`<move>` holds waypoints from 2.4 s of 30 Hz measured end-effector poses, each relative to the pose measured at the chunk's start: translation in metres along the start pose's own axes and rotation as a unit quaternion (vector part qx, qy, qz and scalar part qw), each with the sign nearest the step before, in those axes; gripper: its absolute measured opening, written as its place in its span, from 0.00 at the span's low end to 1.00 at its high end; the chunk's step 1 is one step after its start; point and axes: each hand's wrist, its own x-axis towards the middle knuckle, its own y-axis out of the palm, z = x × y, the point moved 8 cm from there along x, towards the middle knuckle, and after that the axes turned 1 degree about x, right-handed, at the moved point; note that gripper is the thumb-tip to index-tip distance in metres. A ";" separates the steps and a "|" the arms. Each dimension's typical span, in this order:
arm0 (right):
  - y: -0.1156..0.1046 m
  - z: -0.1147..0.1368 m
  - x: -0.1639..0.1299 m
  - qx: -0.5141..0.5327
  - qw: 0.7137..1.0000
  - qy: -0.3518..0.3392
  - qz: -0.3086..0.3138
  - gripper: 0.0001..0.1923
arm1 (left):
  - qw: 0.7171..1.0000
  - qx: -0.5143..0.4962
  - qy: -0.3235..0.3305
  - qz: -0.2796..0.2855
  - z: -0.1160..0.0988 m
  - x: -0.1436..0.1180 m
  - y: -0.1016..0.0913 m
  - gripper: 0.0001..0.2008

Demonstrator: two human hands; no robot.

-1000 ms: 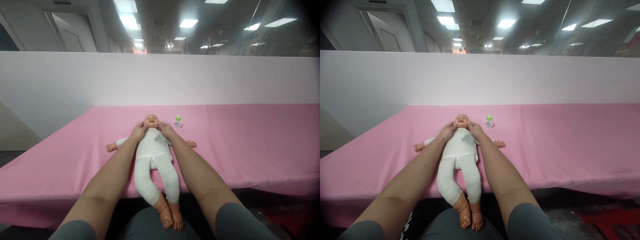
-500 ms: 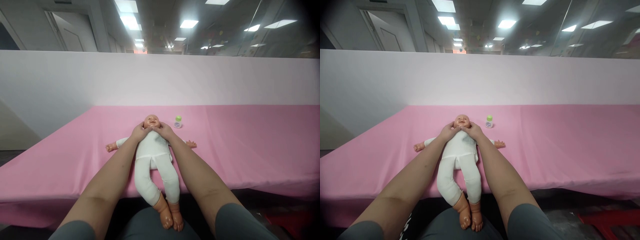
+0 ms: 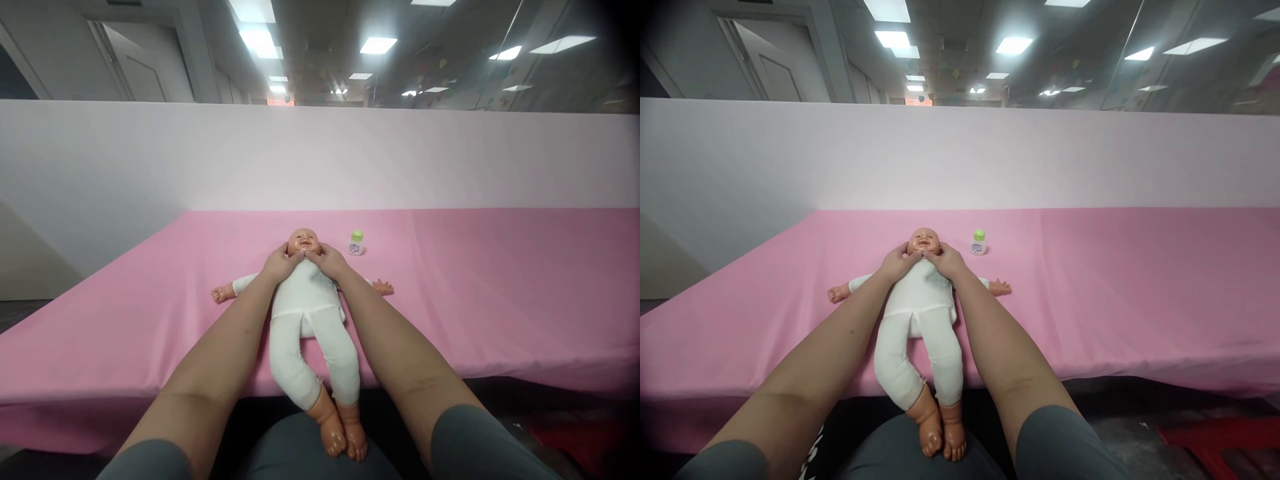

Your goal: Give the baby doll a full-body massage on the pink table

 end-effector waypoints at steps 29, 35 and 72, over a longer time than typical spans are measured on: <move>-0.003 0.002 -0.003 0.006 1.000 0.008 -0.001 0.34 | 0.999 -0.048 -0.005 -0.001 0.005 0.003 0.002 0.37; -0.002 0.001 -0.002 0.027 1.000 0.009 0.000 0.34 | 1.000 -0.026 -0.010 -0.006 0.001 0.000 0.001 0.35; 0.000 0.001 -0.004 0.037 0.999 0.000 0.013 0.33 | 1.000 -0.014 -0.010 -0.008 0.000 -0.001 0.000 0.32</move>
